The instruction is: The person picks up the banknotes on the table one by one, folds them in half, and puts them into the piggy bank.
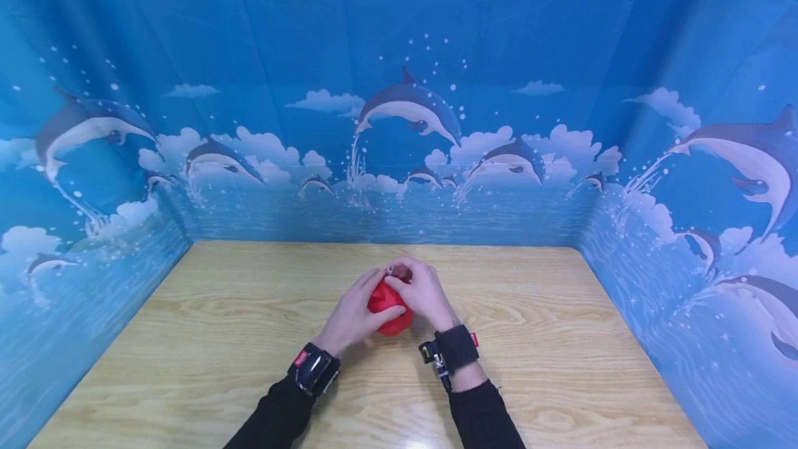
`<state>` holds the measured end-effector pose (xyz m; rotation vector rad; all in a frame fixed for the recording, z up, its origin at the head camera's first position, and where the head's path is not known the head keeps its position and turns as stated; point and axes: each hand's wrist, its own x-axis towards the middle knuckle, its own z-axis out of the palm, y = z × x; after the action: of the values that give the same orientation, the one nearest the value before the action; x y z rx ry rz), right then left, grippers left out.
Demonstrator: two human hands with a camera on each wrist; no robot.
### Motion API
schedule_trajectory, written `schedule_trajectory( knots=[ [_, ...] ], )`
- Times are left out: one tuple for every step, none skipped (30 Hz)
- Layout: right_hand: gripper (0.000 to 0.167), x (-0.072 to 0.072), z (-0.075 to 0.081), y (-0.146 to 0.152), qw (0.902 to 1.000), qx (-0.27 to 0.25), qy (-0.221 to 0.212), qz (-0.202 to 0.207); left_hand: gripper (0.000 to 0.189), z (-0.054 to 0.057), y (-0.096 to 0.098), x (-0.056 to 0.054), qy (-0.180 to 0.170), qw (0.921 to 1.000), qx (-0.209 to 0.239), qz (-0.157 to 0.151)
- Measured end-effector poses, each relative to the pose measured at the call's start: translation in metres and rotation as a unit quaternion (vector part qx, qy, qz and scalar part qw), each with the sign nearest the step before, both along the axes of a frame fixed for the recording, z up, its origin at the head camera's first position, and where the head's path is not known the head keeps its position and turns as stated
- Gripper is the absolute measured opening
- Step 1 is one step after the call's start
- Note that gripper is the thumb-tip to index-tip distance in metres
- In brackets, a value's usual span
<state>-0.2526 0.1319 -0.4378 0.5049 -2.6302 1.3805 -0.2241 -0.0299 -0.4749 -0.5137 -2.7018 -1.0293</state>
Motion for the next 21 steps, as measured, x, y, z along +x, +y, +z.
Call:
schedule_trajectory(
  knots=[
    [0.014, -0.0001, 0.0, -0.0001, 1.0, 0.003, 0.001, 0.0, 0.082, 0.0003, -0.0001, -0.0001, -0.011, 0.9999, 0.004, 0.003],
    [0.014, -0.0002, -0.0001, -0.0002, 1.0, 0.005, 0.002, -0.001, 0.082, 0.0005, 0.0, -0.0005, -0.02, 0.9998, 0.007, 0.003],
    [0.014, -0.0005, -0.0003, -0.0002, 1.0, 0.008, 0.003, -0.001, 0.083, 0.0008, -0.0001, -0.0007, -0.028, 0.9996, 0.009, 0.006],
    [0.014, -0.0005, -0.0004, -0.0003, 0.9999, 0.01, 0.004, -0.001, 0.082, 0.0012, -0.0001, -0.0011, -0.032, 0.9994, 0.013, 0.004],
    [0.014, -0.0006, -0.0004, -0.0004, 0.9999, 0.011, 0.004, -0.002, 0.082, 0.0014, -0.0001, -0.0015, -0.037, 0.9992, 0.017, 0.003],
    [0.015, -0.0006, -0.0004, -0.0005, 0.9999, 0.012, 0.005, -0.002, 0.082, 0.0016, -0.0002, -0.002, -0.041, 0.999, 0.019, 0.001],
    [0.016, -0.0004, -0.0004, -0.0006, 0.9999, 0.013, 0.005, -0.002, 0.081, 0.0018, -0.0002, -0.0025, -0.045, 0.9987, 0.022, 0.0],
    [0.017, -0.0003, -0.0004, -0.0005, 0.9999, 0.013, 0.005, -0.002, 0.081, 0.0018, -0.0002, -0.0031, -0.05, 0.9985, 0.024, -0.002],
    [0.017, -0.0003, -0.0006, -0.0004, 0.9999, 0.012, 0.004, -0.001, 0.081, 0.0018, -0.0003, -0.0037, -0.055, 0.9982, 0.025, -0.003],
    [0.018, -0.0002, -0.0007, -0.0002, 0.9999, 0.011, 0.002, -0.001, 0.082, 0.0016, -0.0002, -0.0042, -0.06, 0.9978, 0.029, -0.004],
    [0.018, -0.0003, -0.0009, 0.0001, 0.9999, 0.011, -0.002, 0.0, 0.083, 0.0014, -0.0002, -0.0046, -0.066, 0.9973, 0.031, -0.004],
    [0.019, -0.0007, -0.0014, 0.0006, 0.9999, 0.011, -0.004, 0.0, 0.084, 0.0011, -0.0002, -0.0049, -0.072, 0.9969, 0.033, -0.004],
    [0.02, -0.0009, -0.0017, 0.001, 0.9999, 0.012, -0.007, 0.001, 0.084, 0.0009, -0.0002, -0.0052, -0.077, 0.9964, 0.037, -0.004],
    [0.021, -0.0011, -0.0017, 0.0016, 0.9999, 0.011, -0.011, 0.002, 0.085, 0.0008, -0.0002, -0.0055, -0.082, 0.9958, 0.04, -0.004],
    [0.022, -0.0013, -0.0016, 0.0022, 0.9998, 0.01, -0.016, 0.003, 0.086, 0.0009, -0.0003, -0.0057, -0.087, 0.9952, 0.045, -0.005],
    [0.024, -0.0016, -0.0015, 0.0028, 0.9998, 0.008, -0.019, 0.005, 0.086, 0.001, -0.0004, -0.0058, -0.092, 0.9945, 0.05, -0.005],
    [0.025, -0.0016, -0.0011, 0.0033, 0.9997, 0.007, -0.023, 0.007, 0.087, 0.001, -0.0005, -0.006, -0.095, 0.994, 0.053, -0.006],
    [0.025, -0.0017, -0.0009, 0.0038, 0.9997, 0.004, -0.023, 0.01, 0.087, 0.0012, -0.0006, -0.0061, -0.099, 0.9936, 0.056, -0.006],
    [0.025, -0.0016, -0.0003, 0.0042, 0.9996, 0.002, -0.024, 0.013, 0.087, 0.0011, -0.0007, -0.0063, -0.101, 0.9933, 0.056, -0.006],
    [0.025, -0.0015, 0.0, 0.0046, 0.9996, 0.0, -0.025, 0.016, 0.087, 0.0009, -0.0009, -0.0065, -0.103, 0.993, 0.057, -0.006],
    [0.025, -0.0015, 0.0001, 0.0048, 0.9995, 0.0, -0.025, 0.019, 0.087, 0.0006, -0.001, -0.0066, -0.104, 0.9929, 0.056, -0.006]
  ],
)
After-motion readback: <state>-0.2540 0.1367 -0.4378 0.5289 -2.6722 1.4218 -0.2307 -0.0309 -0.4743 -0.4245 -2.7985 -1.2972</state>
